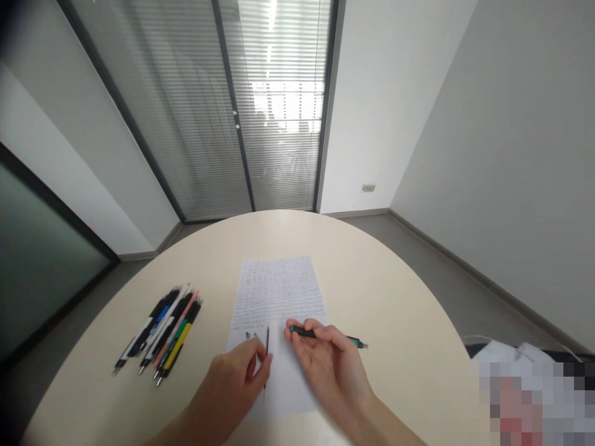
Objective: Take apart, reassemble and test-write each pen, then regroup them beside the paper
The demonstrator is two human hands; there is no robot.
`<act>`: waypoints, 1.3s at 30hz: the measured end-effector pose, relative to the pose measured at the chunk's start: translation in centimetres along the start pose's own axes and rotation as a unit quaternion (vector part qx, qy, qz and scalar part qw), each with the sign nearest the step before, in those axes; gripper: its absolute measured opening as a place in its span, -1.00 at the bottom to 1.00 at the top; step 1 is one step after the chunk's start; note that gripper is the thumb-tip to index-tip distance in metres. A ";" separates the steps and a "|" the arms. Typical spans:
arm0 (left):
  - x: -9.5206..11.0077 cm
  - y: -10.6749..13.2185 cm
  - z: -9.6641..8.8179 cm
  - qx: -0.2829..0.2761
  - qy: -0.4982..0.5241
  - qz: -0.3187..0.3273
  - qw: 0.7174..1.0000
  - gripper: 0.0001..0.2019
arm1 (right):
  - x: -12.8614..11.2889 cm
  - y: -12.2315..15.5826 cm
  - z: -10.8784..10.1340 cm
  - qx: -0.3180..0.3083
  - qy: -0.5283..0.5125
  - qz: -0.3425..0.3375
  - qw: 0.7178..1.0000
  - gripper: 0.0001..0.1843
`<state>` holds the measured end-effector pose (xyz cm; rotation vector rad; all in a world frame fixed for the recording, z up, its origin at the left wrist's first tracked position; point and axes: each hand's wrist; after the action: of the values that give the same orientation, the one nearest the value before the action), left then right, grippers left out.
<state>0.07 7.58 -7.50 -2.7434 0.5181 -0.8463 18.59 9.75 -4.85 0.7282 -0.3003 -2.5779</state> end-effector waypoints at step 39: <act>2.9 0.4 -1.7 0.043 0.075 0.407 0.909 -0.90 | 1.2 1.2 -1.1 -0.162 0.767 -0.367 0.501 -0.52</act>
<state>1.20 5.92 -4.77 -2.0500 1.4640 -0.8021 18.68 7.99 -5.96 2.8690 1.2240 -1.2275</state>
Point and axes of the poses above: each hand's wrist, its own y-axis away from the middle knuckle, its own z-axis out of the palm, x = y × z, and after that the axes turned 5 degrees about y, right-handed
